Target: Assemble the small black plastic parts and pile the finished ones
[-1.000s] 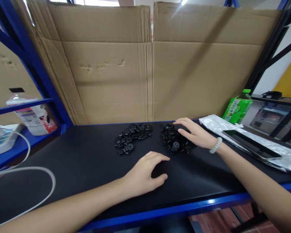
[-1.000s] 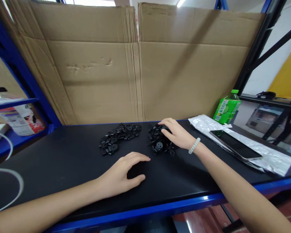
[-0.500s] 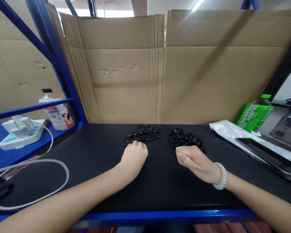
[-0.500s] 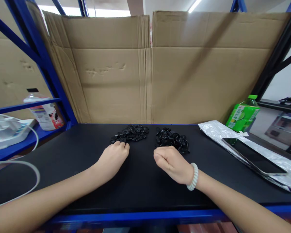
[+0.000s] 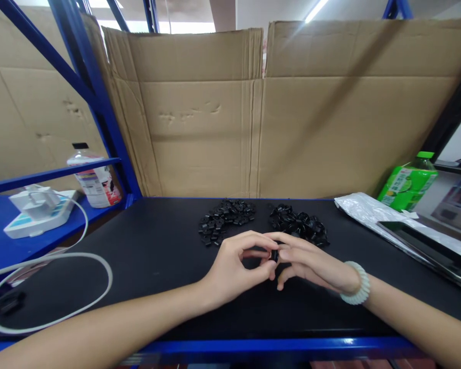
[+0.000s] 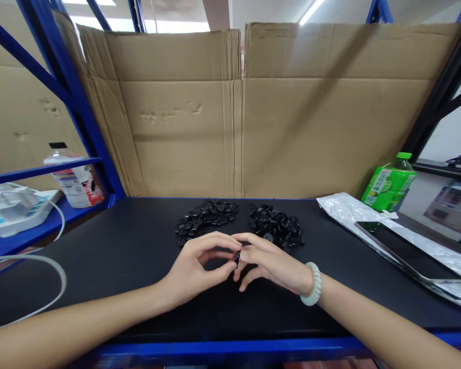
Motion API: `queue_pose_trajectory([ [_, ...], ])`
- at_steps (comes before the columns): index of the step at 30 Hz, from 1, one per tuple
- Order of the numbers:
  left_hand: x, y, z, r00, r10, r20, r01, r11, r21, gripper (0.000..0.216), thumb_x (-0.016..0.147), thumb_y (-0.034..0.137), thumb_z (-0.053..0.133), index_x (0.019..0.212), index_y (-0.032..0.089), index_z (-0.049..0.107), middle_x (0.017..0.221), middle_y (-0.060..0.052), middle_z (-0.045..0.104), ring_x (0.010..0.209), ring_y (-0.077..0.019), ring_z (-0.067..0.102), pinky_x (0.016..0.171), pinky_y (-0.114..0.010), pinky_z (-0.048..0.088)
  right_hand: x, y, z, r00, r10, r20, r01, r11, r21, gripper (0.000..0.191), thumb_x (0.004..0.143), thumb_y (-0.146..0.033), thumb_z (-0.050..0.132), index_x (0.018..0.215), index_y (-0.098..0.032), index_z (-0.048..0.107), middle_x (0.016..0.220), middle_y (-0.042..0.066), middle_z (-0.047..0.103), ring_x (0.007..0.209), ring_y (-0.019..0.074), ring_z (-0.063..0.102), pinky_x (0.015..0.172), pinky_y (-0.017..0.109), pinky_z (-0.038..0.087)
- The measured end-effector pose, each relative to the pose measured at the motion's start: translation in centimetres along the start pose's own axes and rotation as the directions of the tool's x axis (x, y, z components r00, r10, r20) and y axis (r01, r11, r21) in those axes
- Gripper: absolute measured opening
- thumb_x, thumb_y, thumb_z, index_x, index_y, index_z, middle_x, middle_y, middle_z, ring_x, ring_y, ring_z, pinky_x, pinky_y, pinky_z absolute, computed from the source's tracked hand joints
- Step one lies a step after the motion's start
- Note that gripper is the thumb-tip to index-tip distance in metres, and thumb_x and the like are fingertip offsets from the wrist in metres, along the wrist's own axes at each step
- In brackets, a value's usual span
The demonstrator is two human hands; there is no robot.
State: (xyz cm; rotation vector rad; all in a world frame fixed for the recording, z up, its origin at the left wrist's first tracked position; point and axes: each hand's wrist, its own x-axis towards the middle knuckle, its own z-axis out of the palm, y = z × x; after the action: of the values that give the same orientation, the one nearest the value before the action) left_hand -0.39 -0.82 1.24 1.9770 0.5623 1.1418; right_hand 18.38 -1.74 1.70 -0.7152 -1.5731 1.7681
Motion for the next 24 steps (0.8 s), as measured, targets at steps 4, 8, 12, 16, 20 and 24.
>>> queue_pose_trajectory([
  [4,-0.3,0.0,0.2,1.000,0.004,-0.001,-0.004,1.000,-0.021,0.023,0.073,0.005,0.064,0.094,0.013,0.068,0.103,-0.008,0.063,0.095,-0.0197,0.063,0.081,-0.031,0.057,0.0,0.2,0.1,0.999,0.005,0.034,-0.006,0.999,0.033,0.036,0.088,-0.023,0.050,0.122,-0.018,0.043,0.096,0.006,0.054,0.077,0.0149,0.060,0.069,0.034,0.052],
  [8,-0.3,0.0,0.2,0.998,-0.060,0.009,0.061,0.997,-0.057,0.021,0.073,0.006,0.066,0.093,0.013,0.069,0.097,-0.008,0.066,0.091,-0.0195,0.065,0.082,-0.033,0.057,0.3,0.6,0.2,0.999,-0.020,0.028,0.020,1.000,-0.007,0.038,0.088,-0.021,0.051,0.125,-0.021,0.043,0.101,0.006,0.052,0.075,0.0120,0.057,0.068,0.032,0.052],
  [12,-0.4,0.0,0.3,0.996,-0.090,-0.027,0.087,0.991,-0.098,0.017,0.073,0.009,0.069,0.089,0.014,0.071,0.094,-0.007,0.067,0.090,-0.0190,0.065,0.084,-0.033,0.055,0.2,0.4,0.5,0.999,-0.019,0.046,0.016,0.998,0.053,0.033,0.088,-0.018,0.050,0.121,-0.018,0.048,0.104,0.008,0.052,0.081,0.0131,0.057,0.072,0.032,0.050],
  [16,-0.2,0.2,0.2,0.998,-0.057,-0.038,0.055,0.997,-0.061,0.020,0.070,0.014,0.074,0.090,0.014,0.072,0.092,-0.007,0.067,0.083,-0.0171,0.066,0.078,-0.029,0.056,0.1,0.1,0.5,0.995,-0.012,0.100,-0.005,0.987,0.162,0.027,0.087,-0.013,0.048,0.113,-0.018,0.053,0.105,0.007,0.052,0.088,0.0158,0.058,0.081,0.037,0.047],
  [20,0.0,0.5,0.1,1.000,-0.008,0.004,0.007,0.999,0.051,0.020,0.069,0.016,0.075,0.089,0.012,0.073,0.089,-0.009,0.068,0.081,-0.0176,0.065,0.072,-0.026,0.056,0.3,0.3,0.6,0.991,-0.011,0.136,-0.018,0.976,0.217,0.023,0.082,-0.009,0.048,0.102,-0.018,0.056,0.095,0.003,0.053,0.086,0.0148,0.057,0.081,0.036,0.046],
  [24,0.0,0.4,0.3,0.996,0.082,0.033,-0.087,0.981,0.172,0.019,0.068,0.012,0.074,0.086,0.010,0.074,0.085,-0.010,0.069,0.066,-0.0141,0.062,0.062,-0.025,0.053,0.5,0.5,1.1,0.997,0.016,0.073,-0.030,0.981,0.191,0.023,0.074,-0.007,0.051,0.094,-0.018,0.056,0.087,0.001,0.051,0.079,0.0131,0.053,0.073,0.031,0.046],
])
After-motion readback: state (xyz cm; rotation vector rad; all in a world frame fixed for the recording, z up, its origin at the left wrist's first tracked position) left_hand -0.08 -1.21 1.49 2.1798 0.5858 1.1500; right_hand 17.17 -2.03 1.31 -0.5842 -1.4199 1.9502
